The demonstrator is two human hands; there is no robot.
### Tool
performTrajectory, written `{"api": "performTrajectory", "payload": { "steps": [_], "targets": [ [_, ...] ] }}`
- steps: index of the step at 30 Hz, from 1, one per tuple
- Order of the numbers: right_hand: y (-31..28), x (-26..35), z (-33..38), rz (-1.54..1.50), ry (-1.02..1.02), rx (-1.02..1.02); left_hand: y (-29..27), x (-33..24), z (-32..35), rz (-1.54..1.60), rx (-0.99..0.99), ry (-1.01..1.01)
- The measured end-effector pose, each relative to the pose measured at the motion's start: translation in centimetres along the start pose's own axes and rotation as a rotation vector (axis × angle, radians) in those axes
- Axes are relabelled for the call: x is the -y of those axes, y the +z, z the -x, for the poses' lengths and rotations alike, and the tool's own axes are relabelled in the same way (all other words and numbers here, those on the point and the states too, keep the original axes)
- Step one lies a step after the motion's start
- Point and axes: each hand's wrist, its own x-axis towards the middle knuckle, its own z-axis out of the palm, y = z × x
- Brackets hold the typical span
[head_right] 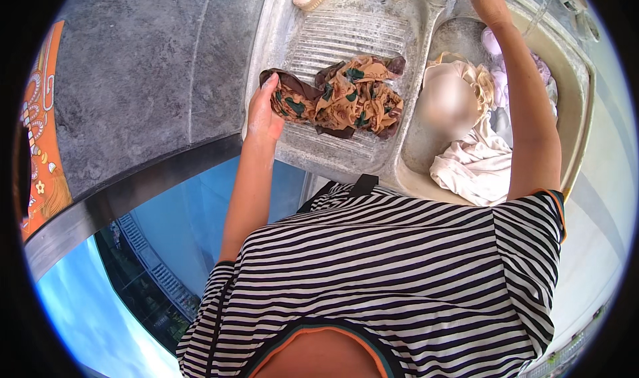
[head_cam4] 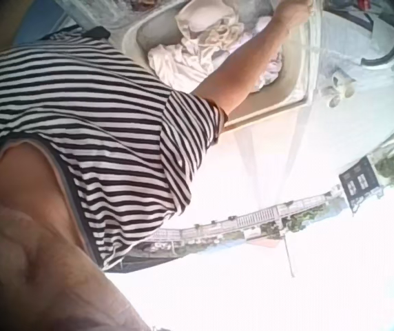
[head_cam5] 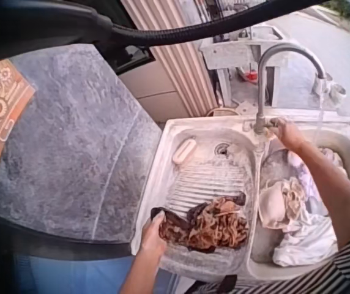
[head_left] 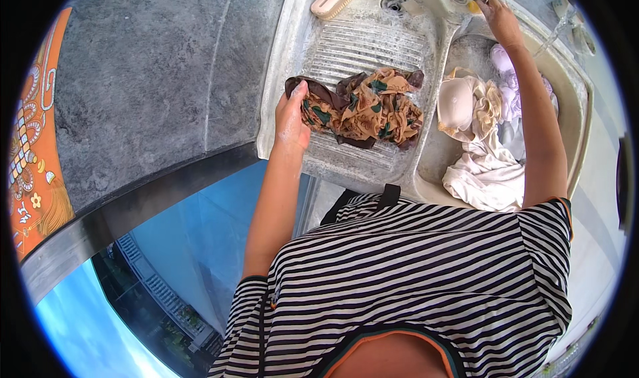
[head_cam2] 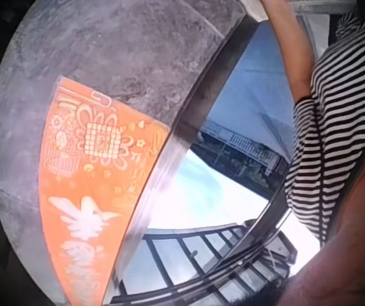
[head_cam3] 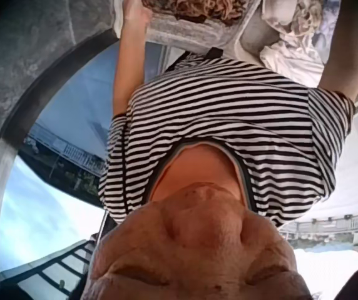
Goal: The person hand washes a patterned brown cloth in a double-basin sink. They wet the cloth under running water, apply soap, and scrub it on the washboard, then rinse and wring it out. Other clothes remain in the adjacent basin.
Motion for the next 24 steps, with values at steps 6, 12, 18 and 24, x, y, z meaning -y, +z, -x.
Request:
{"api": "performTrajectory", "payload": {
  "steps": [6,12,18,24],
  "targets": [
    [-2.1,7.4,2.5,-0.141,0.401,-0.318,2.1,-2.1,0.8,-0.023,0.037,0.079],
    [-5.3,33.5,11.8,-0.702,-0.026,0.201,3.7,-4.0,2.8,-0.035,0.242,0.236],
    [-11.9,36.3,9.3,-1.293,0.242,0.192,-0.2,-3.1,-1.1,-0.624,0.342,0.754],
    [-15.0,35.6,8.1,-1.949,0.242,-0.114,-3.3,-1.8,-2.1,-0.275,0.675,0.286]
  ]
}}
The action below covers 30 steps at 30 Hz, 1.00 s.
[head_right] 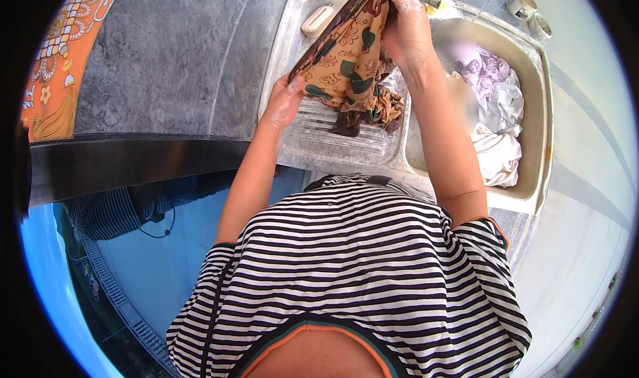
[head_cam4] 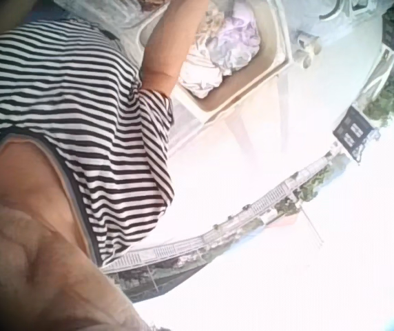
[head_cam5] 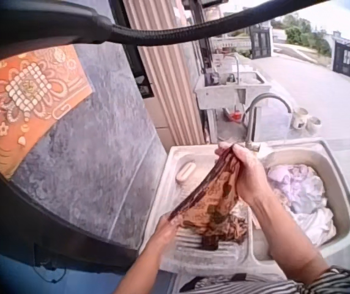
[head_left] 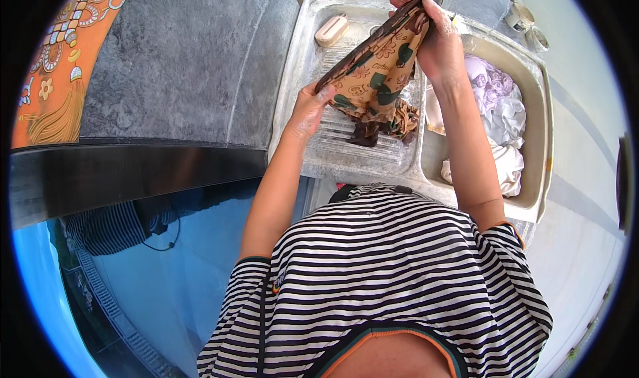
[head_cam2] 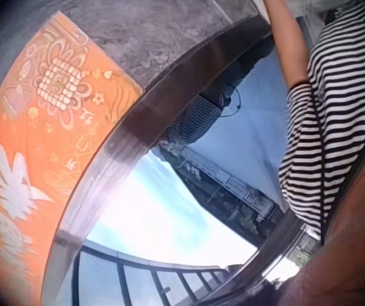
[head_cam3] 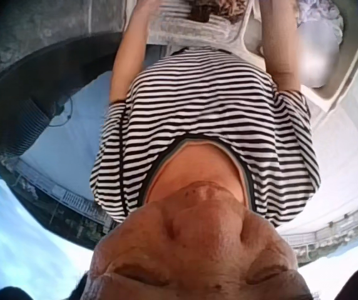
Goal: The person hand washes a patterned brown cloth in a double-basin sink. They wet the cloth under running water, apply soap, and scrub it on the washboard, then rinse and wring it out. Other clothes remain in the adjacent basin.
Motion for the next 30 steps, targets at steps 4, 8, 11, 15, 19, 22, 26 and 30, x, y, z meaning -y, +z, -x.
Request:
{"api": "performTrajectory", "payload": {
  "steps": [4,8,11,15,19,22,26,30],
  "targets": [
    [5.1,-4.8,4.9,0.588,0.098,-0.094,4.3,-2.3,-2.0,0.773,-0.188,-0.099],
    [6.9,-11.4,9.1,1.524,-0.666,0.384,2.3,0.2,-4.1,1.111,0.522,-0.16],
    [3.7,-9.2,3.1,1.461,-0.221,-0.125,9.3,-4.1,-1.7,0.721,-0.226,-0.264],
    [5.2,-9.1,3.6,1.474,-0.349,-0.116,8.6,-3.6,-2.8,0.724,-0.176,-0.223],
    [9.5,-11.6,8.7,1.507,-0.795,0.246,1.7,2.4,-4.9,0.942,0.559,0.009],
    [5.5,-9.8,4.3,1.526,-0.362,0.038,8.3,-1.5,-1.8,0.78,-0.152,-0.195],
    [4.3,-7.1,3.8,1.393,-0.149,0.23,8.2,-7.0,-1.1,0.592,-0.434,-0.076],
    [4.3,-4.2,5.2,1.414,0.074,0.666,3.7,-5.9,-3.6,0.073,-0.462,0.406]
  ]
}}
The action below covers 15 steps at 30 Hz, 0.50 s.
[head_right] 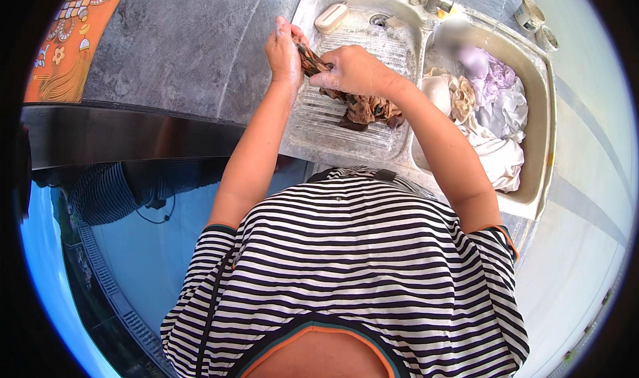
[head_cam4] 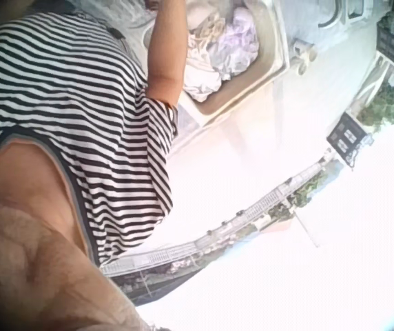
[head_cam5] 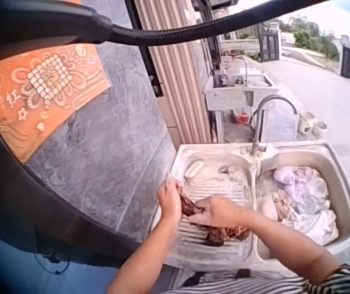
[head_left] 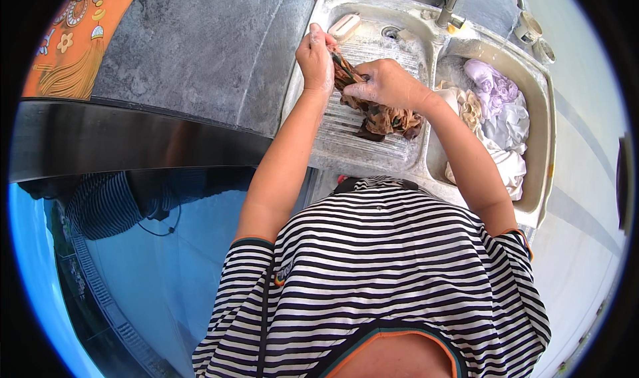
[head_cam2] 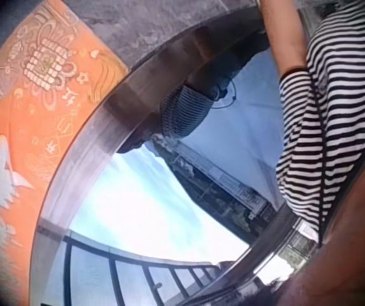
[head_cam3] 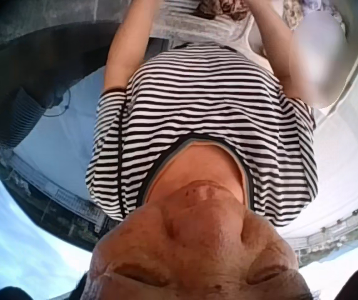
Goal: The person hand washes a patterned brown cloth in a double-basin sink. They wet the cloth under running water, apply soap, and scrub it on the washboard, then rinse and wring it out. Other clothes remain in the adjacent basin.
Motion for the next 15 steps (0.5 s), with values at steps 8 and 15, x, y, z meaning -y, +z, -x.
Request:
{"api": "performTrajectory", "payload": {
  "steps": [8,15],
  "targets": [
    [-10.8,-2.9,1.7,-1.236,-0.109,-0.688,-6.5,4.4,3.1,-0.515,0.411,-0.17],
    [0.8,-1.0,-0.6,-0.996,0.33,-0.396,-0.6,2.8,2.5,0.637,0.144,-0.546]
  ]
}}
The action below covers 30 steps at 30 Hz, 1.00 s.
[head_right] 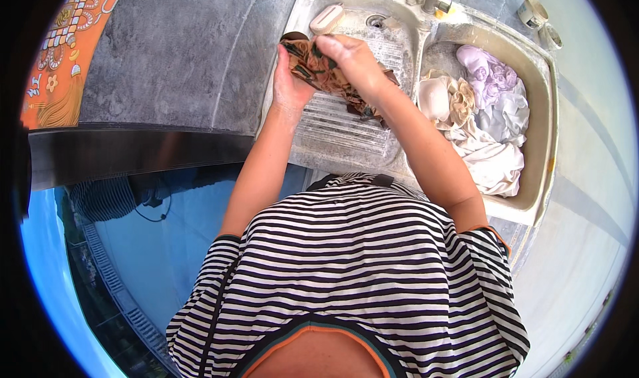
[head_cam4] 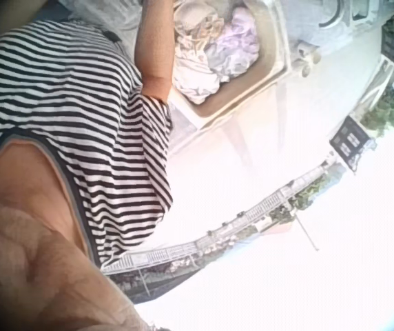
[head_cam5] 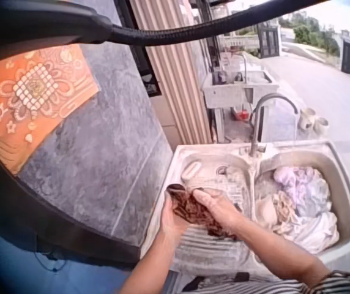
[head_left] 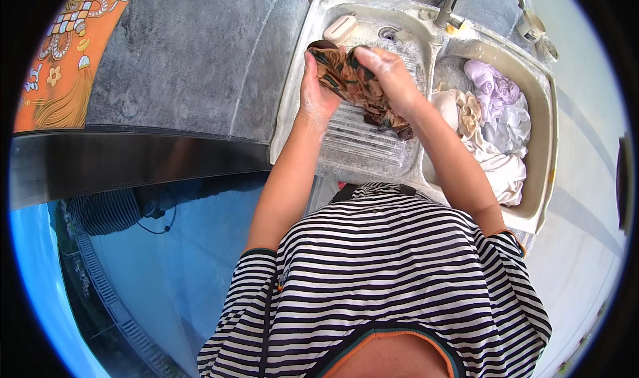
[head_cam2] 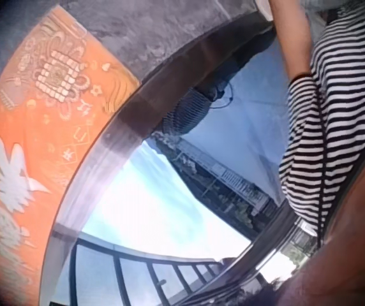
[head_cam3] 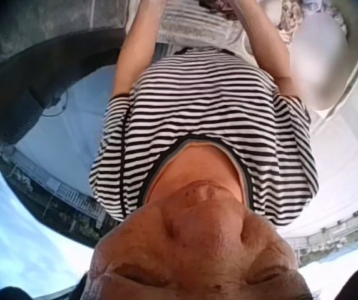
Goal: The person hand washes a patterned brown cloth in a double-basin sink. They wet the cloth under running water, apply soap, and scrub it on the washboard, then rinse and wring it out. Other clothes remain in the adjacent basin.
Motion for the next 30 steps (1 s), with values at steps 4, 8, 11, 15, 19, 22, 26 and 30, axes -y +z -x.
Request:
{"api": "performTrajectory", "payload": {
  "steps": [4,8,11,15,19,22,26,30],
  "targets": [
    [5.3,-4.4,2.7,1.056,-0.81,0.085,-7.5,3.7,-2.1,0.47,0.409,-0.431],
    [-1.2,-3.9,-5.1,1.041,-0.411,-0.263,5.2,5.3,1.5,-0.178,-0.313,-0.31],
    [-0.8,-3.8,-4.2,0.955,-0.626,-0.21,2.6,6.6,0.1,0.011,-0.136,-0.218],
    [2.8,-4.5,3.5,0.852,-0.957,0.094,-3.3,6.2,-0.9,0.222,0.473,-0.42],
    [-2.2,-6.0,-2.1,0.926,-0.828,-0.176,1.2,8.2,0.9,-0.194,-0.378,-0.144],
    [-8.2,-6.1,-6.4,1.274,-0.704,-0.237,4.6,8.3,1.9,-0.127,-0.378,-0.165],
    [-11.2,-6.4,-6.1,1.108,-0.832,0.015,5.7,5.1,0.9,-0.267,-0.553,0.008],
    [-12.8,-8.3,-3.6,1.144,-0.307,0.489,6.4,4.0,-0.1,-0.595,-0.575,0.184]
  ]
}}
